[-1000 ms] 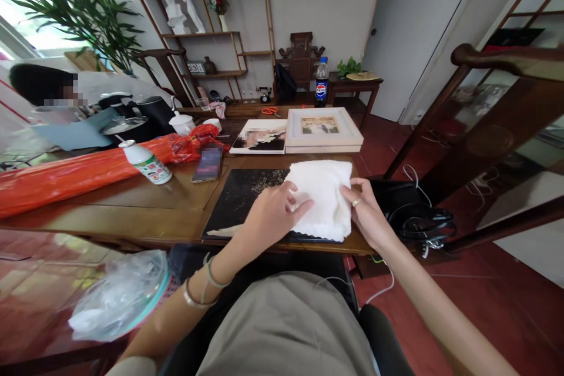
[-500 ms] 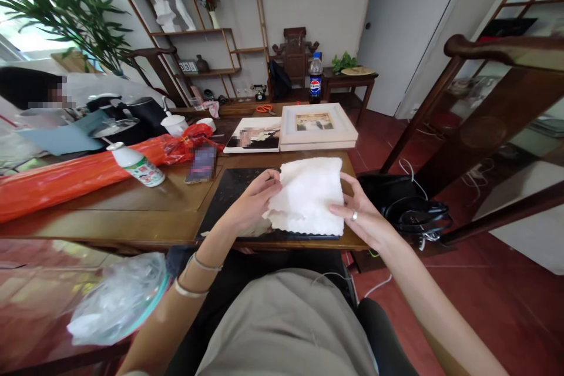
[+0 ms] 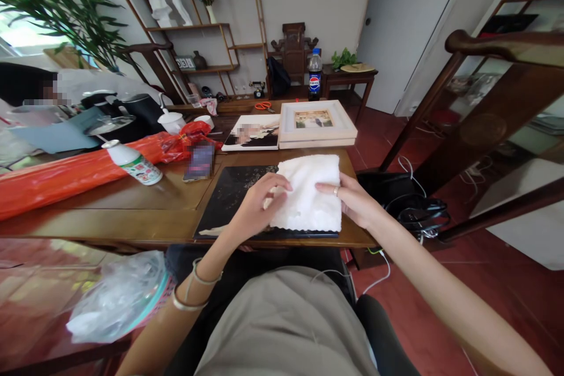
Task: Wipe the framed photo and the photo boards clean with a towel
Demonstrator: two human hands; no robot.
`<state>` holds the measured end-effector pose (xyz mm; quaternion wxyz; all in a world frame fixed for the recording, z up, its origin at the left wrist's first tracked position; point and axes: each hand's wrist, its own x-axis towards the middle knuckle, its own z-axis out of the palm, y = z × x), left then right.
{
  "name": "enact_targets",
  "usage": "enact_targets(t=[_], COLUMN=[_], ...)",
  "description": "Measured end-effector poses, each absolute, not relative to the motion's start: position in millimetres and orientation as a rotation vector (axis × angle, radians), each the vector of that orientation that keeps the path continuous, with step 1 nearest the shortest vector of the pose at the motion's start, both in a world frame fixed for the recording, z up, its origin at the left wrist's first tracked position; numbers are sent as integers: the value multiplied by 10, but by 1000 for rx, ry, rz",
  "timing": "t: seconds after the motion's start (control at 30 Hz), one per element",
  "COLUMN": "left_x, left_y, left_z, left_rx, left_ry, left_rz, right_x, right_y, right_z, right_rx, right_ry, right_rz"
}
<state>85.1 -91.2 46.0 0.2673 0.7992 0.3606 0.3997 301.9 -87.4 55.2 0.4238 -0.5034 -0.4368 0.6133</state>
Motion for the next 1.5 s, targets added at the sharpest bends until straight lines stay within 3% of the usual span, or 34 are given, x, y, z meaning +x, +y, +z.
enact_targets(t=[0.17,0.5,0.7,0.83,1.07,1.5], left_x=[982,907,745,598,699,851], left_y=[-1073,-980,-1058,-1130,-1023,-716], left_z=[514,581,506,398,441,455], left_rx=[2574,3035,3156,2939,1770,1591], left_ry=[1218,925,881,826,1062,948], left_rz=[1133,1058,905,975,927,1262], right_x=[2935,3050,3055,3153,3278,3124], right_y=[-870,-822,-766,-744,-832,-988], right_z=[580,603,615,571,499,502], right_rx=[-1249,-1308,-1339,-1363,-1314,-1336], right_ry=[-1017,-1247,-1060,-1059,-1192,-1018], right_rz=[1553,1538,1638,1674,1552,1352])
